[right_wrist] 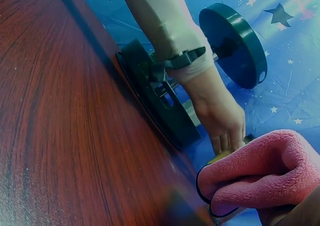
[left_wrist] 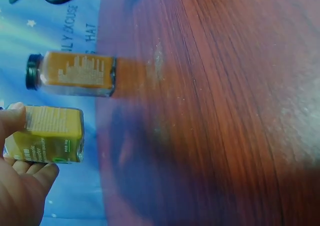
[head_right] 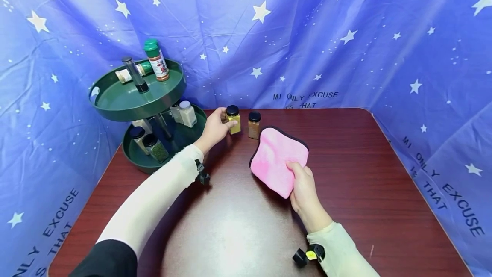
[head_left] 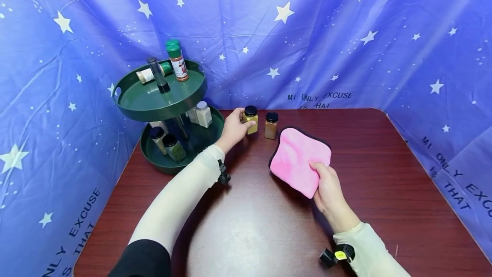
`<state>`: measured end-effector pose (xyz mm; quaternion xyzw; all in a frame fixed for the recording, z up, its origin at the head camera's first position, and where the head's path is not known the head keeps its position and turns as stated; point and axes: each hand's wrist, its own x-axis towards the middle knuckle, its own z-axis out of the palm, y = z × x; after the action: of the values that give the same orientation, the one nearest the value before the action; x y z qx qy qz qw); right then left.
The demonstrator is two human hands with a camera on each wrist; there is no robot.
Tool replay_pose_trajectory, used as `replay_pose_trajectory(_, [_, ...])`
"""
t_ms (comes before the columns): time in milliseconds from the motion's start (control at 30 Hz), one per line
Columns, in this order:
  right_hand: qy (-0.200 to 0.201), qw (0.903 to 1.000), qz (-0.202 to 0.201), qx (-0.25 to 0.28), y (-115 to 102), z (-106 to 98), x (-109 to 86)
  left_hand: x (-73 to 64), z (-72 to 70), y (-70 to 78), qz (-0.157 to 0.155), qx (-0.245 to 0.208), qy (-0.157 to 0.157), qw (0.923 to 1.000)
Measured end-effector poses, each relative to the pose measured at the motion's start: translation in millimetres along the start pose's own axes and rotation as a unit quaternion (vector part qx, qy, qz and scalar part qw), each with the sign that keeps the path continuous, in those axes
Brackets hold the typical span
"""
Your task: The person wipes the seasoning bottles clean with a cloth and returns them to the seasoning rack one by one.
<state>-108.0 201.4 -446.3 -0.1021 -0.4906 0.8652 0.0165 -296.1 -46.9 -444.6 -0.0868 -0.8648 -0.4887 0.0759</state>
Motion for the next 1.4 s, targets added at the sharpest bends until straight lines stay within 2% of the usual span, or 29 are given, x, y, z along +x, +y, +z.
replay_pose_trajectory(333, [0.003,1.0,-0.002,0.002,1.3,0.7,2.3,-27.3,-12.5,17.0,0.037,-0.058,-0.014,0.9975])
replay_pose_trajectory(500, [0.004,1.0,0.002,0.003,0.6,2.6,2.1,-46.8,-15.3,19.2,0.05,-0.061,-0.032,0.9964])
replay_pose_trajectory(867, [0.01,0.9999,-0.002,-0.004,-3.0,2.5,2.1,-96.3,-14.5,15.9,0.059,-0.071,-0.1,0.9907])
replay_pose_trajectory(1033, [0.011,0.9999,-0.005,-0.007,-3.8,2.8,3.3,-115.3,-11.7,11.6,0.053,-0.056,-0.125,0.9892])
replay_pose_trajectory(1167, [0.009,0.9999,-0.01,-0.009,-4.2,4.2,4.1,-125.1,-7.9,4.2,0.048,-0.043,-0.134,0.9889])
replay_pose_trajectory(1400, [0.011,0.9999,-0.01,-0.007,-3.7,5.6,5.6,-132.7,-2.0,-3.1,0.047,-0.055,-0.158,0.9848])
